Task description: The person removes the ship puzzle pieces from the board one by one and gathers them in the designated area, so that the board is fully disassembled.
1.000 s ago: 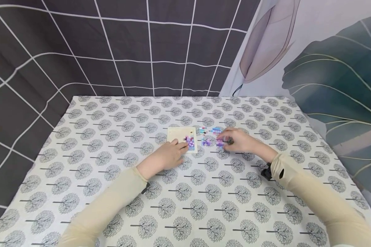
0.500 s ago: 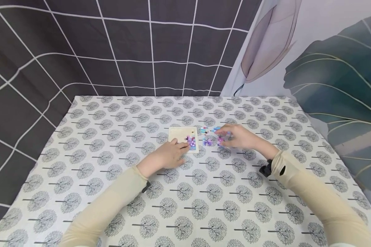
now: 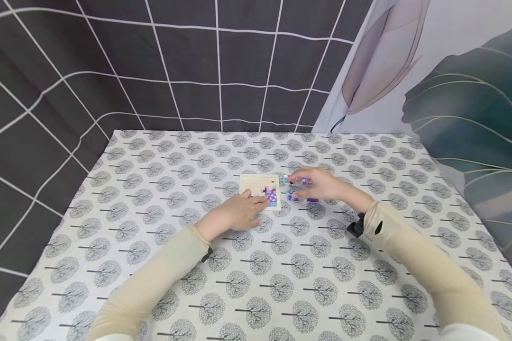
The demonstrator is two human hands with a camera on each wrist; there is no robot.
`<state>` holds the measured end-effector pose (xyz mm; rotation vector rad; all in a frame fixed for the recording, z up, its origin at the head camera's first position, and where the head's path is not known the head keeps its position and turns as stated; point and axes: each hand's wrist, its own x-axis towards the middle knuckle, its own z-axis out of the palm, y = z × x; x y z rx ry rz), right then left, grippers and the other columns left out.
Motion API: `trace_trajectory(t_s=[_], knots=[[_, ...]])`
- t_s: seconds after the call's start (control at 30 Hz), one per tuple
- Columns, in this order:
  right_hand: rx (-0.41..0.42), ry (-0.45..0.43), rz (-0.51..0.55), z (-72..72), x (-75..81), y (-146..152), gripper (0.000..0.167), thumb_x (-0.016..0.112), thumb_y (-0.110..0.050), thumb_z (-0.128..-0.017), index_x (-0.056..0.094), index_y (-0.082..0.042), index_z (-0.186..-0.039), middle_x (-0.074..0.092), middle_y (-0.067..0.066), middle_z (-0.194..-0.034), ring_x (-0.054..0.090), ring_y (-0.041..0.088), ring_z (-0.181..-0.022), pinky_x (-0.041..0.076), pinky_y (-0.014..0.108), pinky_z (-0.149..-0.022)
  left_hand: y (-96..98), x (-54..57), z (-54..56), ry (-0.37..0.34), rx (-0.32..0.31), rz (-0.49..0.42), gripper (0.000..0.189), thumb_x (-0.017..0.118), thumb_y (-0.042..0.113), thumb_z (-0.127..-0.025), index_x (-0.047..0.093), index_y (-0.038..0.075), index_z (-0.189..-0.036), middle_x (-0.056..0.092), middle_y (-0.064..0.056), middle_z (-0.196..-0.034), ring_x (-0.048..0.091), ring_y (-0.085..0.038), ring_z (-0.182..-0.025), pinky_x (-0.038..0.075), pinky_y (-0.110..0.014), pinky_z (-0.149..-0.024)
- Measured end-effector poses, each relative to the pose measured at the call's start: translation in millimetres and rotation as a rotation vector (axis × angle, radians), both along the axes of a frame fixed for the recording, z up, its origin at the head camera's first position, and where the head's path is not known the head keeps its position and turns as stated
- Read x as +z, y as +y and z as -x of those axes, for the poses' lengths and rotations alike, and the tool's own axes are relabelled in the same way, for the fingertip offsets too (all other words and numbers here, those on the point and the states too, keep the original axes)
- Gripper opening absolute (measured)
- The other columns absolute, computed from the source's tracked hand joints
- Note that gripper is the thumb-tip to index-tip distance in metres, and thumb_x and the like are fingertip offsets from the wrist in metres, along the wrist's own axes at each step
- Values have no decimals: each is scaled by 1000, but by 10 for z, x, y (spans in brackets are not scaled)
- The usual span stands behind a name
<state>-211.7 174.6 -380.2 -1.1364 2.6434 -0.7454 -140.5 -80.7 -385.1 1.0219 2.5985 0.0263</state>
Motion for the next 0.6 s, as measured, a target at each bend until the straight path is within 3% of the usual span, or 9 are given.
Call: trace_trajectory(t_s=[0.23, 0.5, 0.6], knots=[[36, 3, 6, 22, -58, -207, 49, 77, -18, -75, 61, -6, -120, 65, 11, -109, 60, 25, -90, 54, 38, -76, 12, -6, 8, -8, 5, 17, 62, 48, 40, -95, 28, 14, -147, 27, 1, -153, 42, -19, -109, 47, -29, -87], [55, 24, -31, 24, -90, -375, 50, 77, -20, -75, 61, -6, -120, 64, 8, -110, 60, 22, -96, 51, 40, -85, 45, -6, 8, 11, 21, 15, 61, 48, 39, -95, 28, 13, -147, 26, 0, -153, 38, -26, -124, 43, -41, -101], [69, -3, -37, 34, -105, -419, 50, 76, -21, -76, 60, -7, -122, 64, 7, -113, 60, 22, -100, 50, 41, -89, 34, -26, 6, 25, 27, 31, 61, 48, 40, -95, 28, 14, -147, 25, 1, -153, 39, -25, -123, 44, -39, -99]])
